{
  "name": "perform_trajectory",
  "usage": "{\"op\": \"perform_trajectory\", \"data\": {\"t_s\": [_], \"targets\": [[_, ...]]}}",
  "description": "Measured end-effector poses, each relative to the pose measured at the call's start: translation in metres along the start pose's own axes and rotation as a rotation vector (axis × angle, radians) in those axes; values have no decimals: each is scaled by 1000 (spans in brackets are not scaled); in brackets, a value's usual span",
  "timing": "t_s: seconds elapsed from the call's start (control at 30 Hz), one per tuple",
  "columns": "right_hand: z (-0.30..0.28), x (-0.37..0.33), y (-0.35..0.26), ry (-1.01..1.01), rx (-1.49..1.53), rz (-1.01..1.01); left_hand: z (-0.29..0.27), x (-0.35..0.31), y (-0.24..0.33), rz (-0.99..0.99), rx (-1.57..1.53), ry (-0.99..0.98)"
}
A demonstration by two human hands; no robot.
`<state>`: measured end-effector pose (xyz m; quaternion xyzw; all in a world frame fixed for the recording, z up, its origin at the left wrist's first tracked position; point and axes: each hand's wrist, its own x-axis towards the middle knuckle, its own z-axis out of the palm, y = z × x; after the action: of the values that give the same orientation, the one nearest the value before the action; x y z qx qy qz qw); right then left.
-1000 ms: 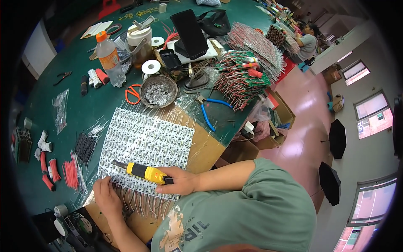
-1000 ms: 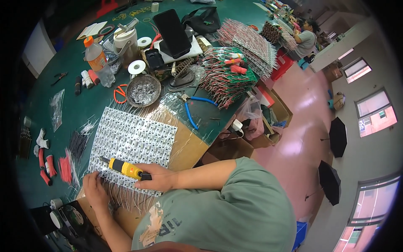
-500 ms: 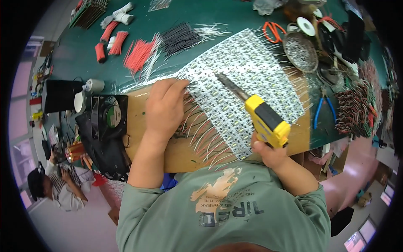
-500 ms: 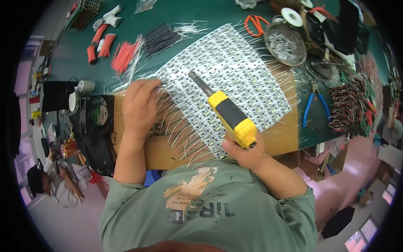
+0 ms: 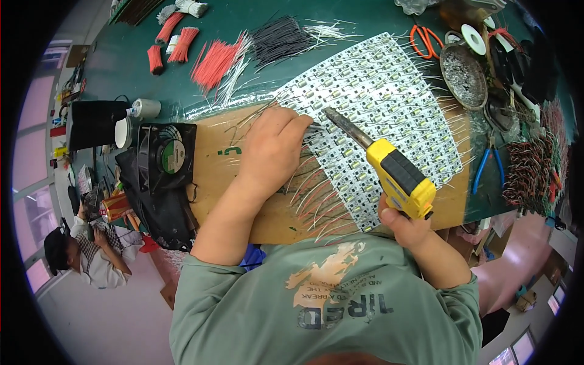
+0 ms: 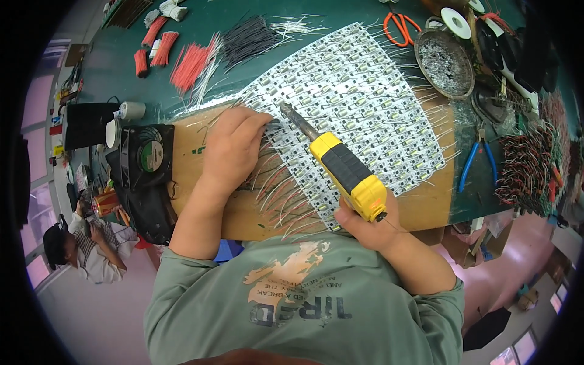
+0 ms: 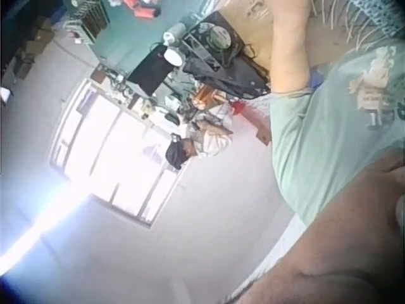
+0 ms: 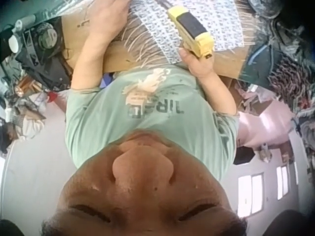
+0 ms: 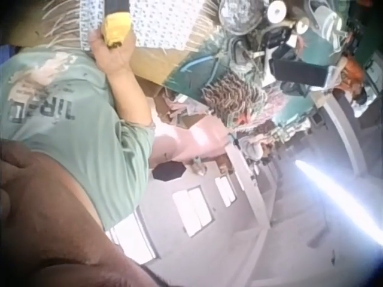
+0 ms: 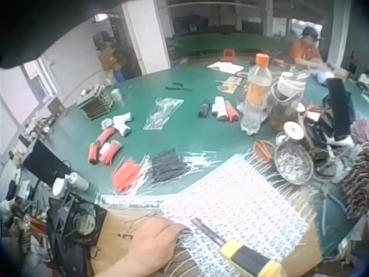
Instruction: The person picks up wires from the table by hand, arranges them along the edge of an LED board, and solders the wires to the board using a soldering iron.
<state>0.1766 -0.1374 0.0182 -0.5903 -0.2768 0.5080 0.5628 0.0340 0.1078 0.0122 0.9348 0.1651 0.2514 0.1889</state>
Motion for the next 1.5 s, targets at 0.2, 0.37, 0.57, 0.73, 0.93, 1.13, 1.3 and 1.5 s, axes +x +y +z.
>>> {"op": "perform_trajectory", "data": {"t_s": [0.2,0.37,0.57,0.73,0.93,1.13,1.3,1.5], "targets": [[5,6,-6,34,7,-24,2,2,-5,-9,46,0],[6,12,-11,12,-77,33,3,5,-6,-12,47,-4],[11,19,-14,30,-66,-2,5,6,-8,-42,93,-32],[10,20,-12,49,-34,19,4,5,-8,-45,86,-39],[5,10,-8,44,-59,15,3,2,-2,-39,33,-66],[4,7,-9,39,-22,63,4,3,-1,-46,32,-65],[4,6,-7,45,-11,64,5,1,-2,-32,10,-63],[4,5,-6,43,-27,45,6,1,-1,-27,13,-79]]}}
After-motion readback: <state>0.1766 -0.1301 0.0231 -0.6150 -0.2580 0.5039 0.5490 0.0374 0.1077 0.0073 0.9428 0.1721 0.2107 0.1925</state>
